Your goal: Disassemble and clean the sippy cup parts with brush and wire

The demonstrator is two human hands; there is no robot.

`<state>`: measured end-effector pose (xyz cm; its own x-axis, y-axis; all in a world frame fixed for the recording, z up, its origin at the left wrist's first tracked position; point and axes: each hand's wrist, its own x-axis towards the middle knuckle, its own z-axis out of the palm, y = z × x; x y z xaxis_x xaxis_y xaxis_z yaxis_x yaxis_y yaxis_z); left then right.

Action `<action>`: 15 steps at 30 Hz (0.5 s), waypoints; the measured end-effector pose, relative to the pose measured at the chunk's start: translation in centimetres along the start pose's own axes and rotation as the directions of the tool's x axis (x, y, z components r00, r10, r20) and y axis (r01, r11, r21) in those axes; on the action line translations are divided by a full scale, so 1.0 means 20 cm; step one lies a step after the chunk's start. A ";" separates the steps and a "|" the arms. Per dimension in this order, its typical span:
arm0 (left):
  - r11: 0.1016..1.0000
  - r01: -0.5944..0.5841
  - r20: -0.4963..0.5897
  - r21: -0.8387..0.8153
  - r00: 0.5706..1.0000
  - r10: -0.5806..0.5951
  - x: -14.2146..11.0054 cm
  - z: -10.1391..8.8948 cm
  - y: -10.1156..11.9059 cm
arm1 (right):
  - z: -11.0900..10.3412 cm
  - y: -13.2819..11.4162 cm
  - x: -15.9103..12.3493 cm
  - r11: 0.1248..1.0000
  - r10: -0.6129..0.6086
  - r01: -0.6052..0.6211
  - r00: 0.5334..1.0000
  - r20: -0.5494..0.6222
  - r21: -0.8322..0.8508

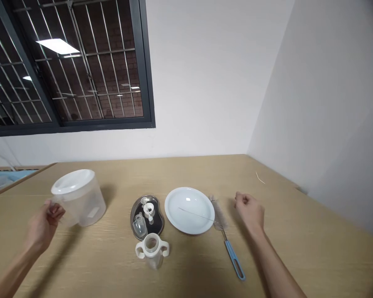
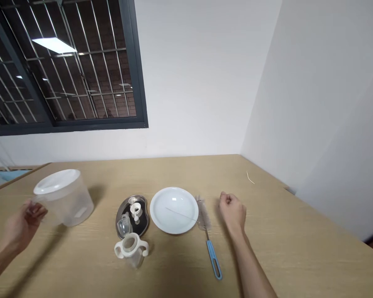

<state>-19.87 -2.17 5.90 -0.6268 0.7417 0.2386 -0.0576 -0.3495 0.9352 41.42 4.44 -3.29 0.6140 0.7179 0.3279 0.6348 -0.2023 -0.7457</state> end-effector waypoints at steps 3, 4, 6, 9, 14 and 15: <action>0.989 0.095 0.087 -0.109 0.993 -0.085 -0.18 0.05 0.01 | 0.00 -0.01 -0.01 1.000 -0.006 0.006 1.000 0.008 0.013; 0.980 0.140 0.113 -0.138 0.986 -0.125 -0.24 0.05 0.02 | 0.00 -0.01 -0.01 1.000 -0.010 0.010 1.000 0.012 0.018; 0.966 0.211 0.165 -0.152 0.969 -0.186 -0.33 0.05 0.03 | 0.01 -0.01 -0.01 0.999 -0.020 0.020 1.000 0.021 0.028; 0.961 0.246 0.219 -0.129 0.952 -0.214 -0.40 0.05 0.04 | 0.01 -0.02 -0.02 0.999 -0.037 0.036 0.999 0.032 0.041; 0.981 0.193 0.246 0.015 0.950 -0.191 -0.42 0.03 0.00 | 0.00 -0.05 -0.04 0.996 -0.063 0.061 0.998 0.031 0.062; 0.984 0.166 0.228 0.067 0.957 -0.177 -0.40 0.01 -0.01 | 0.00 -0.05 -0.04 0.996 -0.067 0.065 0.997 0.030 0.067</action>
<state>-14.61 -7.96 3.86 -0.4126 0.9027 0.1223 -0.1088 -0.1821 0.9772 40.31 4.06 -2.82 0.5558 0.7497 0.3594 0.6402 -0.1101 -0.7603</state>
